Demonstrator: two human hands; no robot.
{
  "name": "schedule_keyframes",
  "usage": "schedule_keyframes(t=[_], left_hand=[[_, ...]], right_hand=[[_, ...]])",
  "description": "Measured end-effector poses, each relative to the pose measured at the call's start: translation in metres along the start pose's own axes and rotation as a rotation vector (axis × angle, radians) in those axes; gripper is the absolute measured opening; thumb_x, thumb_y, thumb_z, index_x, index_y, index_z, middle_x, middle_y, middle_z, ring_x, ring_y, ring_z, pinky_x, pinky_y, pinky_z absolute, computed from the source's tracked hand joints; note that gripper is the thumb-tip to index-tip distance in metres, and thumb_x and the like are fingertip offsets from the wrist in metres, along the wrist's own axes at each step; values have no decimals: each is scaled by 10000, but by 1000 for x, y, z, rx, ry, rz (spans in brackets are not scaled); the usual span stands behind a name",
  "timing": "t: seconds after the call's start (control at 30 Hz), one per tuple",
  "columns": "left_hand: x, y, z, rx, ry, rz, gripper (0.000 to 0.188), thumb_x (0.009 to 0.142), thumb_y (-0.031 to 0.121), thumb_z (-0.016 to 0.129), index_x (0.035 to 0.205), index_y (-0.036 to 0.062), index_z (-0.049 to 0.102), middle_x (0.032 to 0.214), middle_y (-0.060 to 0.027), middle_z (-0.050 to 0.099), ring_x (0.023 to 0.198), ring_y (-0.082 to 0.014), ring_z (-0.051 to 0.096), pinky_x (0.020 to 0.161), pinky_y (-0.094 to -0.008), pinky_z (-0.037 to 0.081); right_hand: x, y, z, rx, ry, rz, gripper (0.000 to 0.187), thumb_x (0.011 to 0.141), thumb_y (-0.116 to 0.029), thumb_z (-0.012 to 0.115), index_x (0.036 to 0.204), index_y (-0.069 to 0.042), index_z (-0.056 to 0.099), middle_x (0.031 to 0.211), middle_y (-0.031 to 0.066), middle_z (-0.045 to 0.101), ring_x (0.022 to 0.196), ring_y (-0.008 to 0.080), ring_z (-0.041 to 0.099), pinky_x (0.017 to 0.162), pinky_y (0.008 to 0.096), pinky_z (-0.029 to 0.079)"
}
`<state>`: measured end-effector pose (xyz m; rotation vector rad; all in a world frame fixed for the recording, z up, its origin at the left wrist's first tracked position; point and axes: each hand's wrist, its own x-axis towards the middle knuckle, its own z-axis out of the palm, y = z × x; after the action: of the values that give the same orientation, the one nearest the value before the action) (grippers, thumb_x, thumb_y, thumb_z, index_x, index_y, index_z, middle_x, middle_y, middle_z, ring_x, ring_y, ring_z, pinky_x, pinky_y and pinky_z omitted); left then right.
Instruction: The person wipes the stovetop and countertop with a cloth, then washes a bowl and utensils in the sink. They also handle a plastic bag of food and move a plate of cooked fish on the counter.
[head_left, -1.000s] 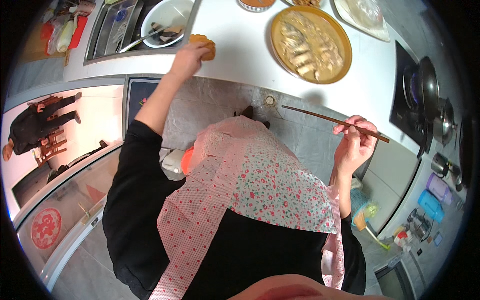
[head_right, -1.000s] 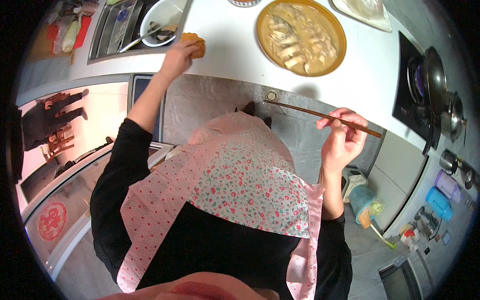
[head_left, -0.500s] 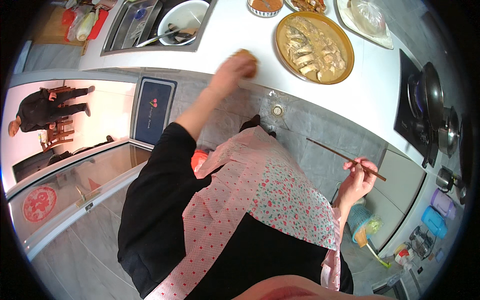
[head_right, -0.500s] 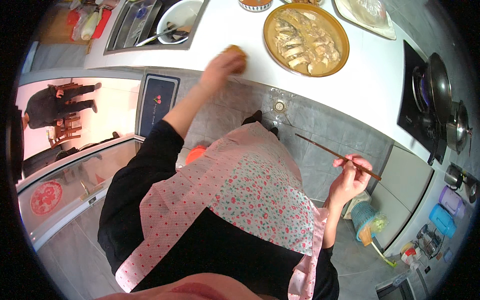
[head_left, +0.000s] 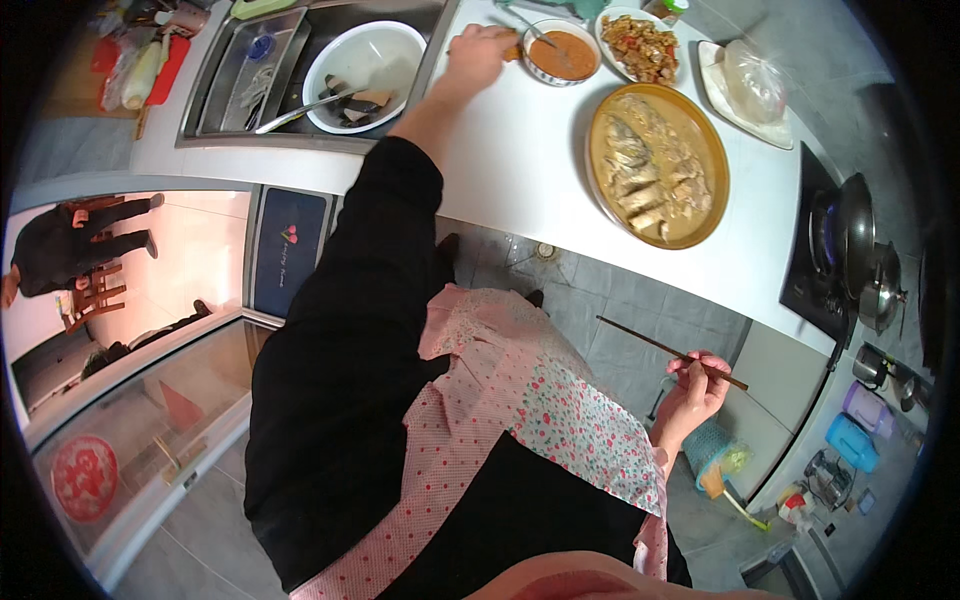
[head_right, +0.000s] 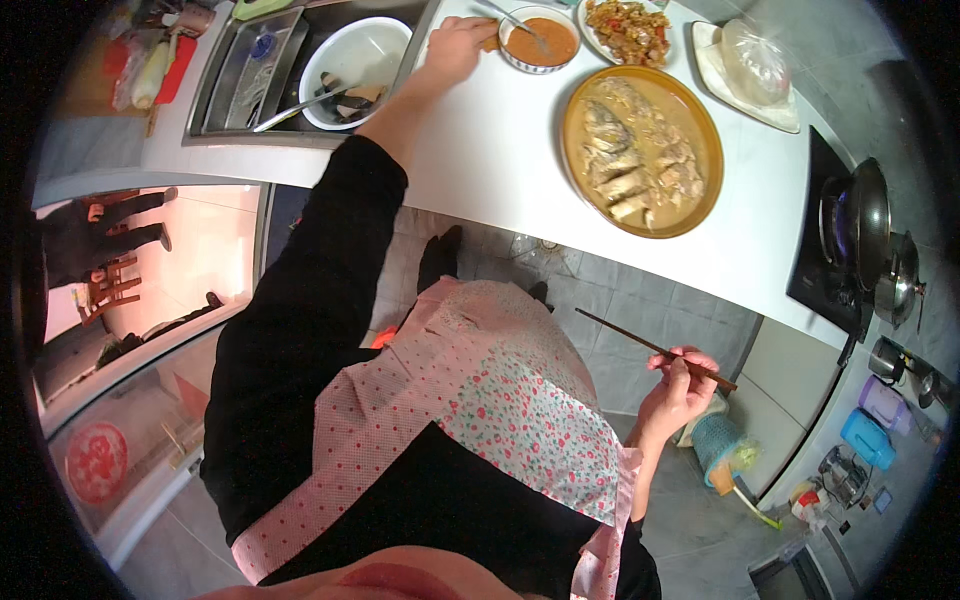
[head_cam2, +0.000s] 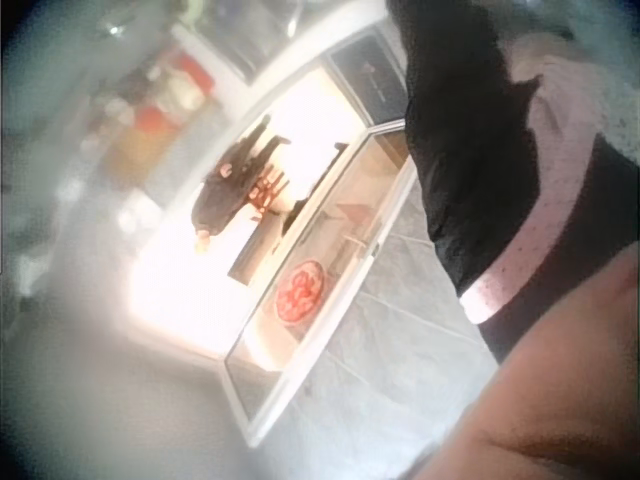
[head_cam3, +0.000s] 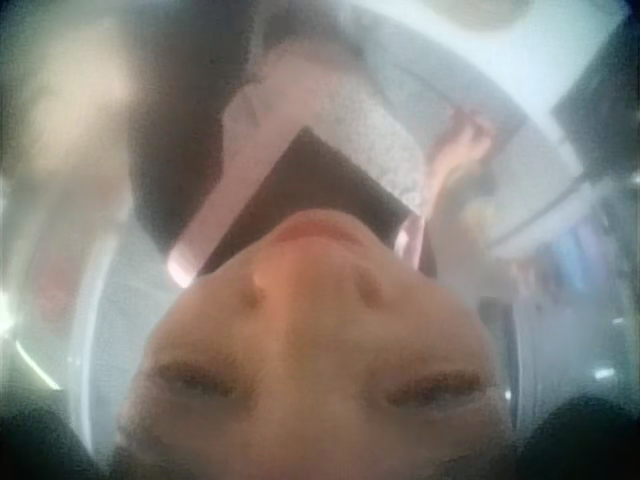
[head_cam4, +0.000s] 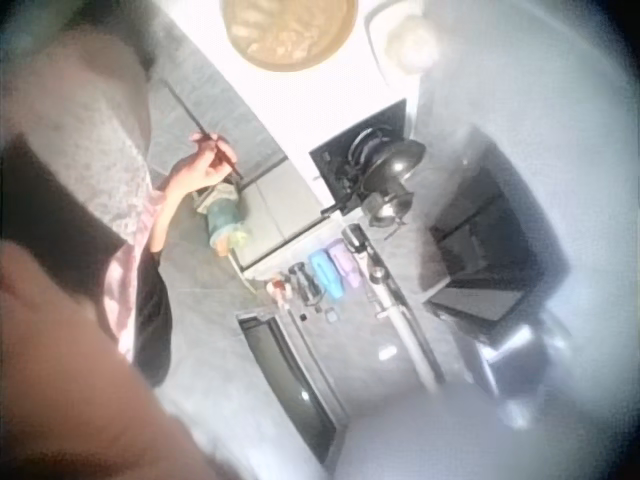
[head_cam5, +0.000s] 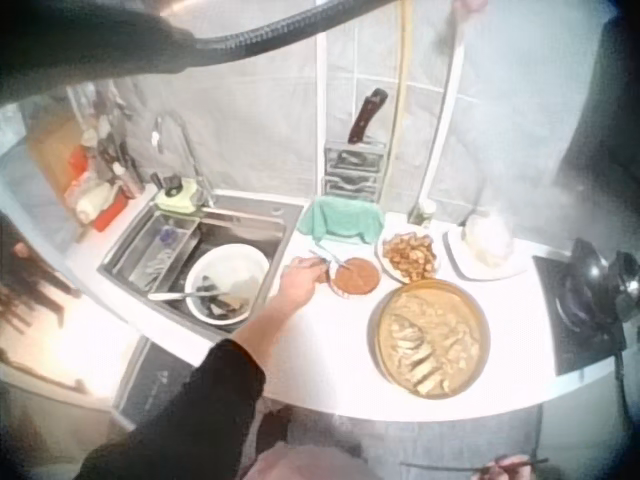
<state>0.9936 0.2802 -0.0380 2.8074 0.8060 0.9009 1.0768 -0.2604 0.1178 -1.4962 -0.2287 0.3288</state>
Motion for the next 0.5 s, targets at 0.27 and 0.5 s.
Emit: schedule_keyframes(t=[0.27,0.5], left_hand=[[2,-76,-66,-12,-490,293,376,816,28,619,1141,186,726,1156,-22,677,1023,-278,616,869,-401,522],[8,-74,-19,371,-297,39,319,805,151,625,1076,12,718,1044,-211,699,980,-372,629,770,-494,514]], right_hand=[[-20,23,156,85,-112,51,174,885,100,536,1025,-2,554,962,162,610,665,226,624,594,348,578],[-43,-3,241,34,-282,-12,158,889,93,556,1018,3,542,978,170,609,663,227,638,607,351,587]])
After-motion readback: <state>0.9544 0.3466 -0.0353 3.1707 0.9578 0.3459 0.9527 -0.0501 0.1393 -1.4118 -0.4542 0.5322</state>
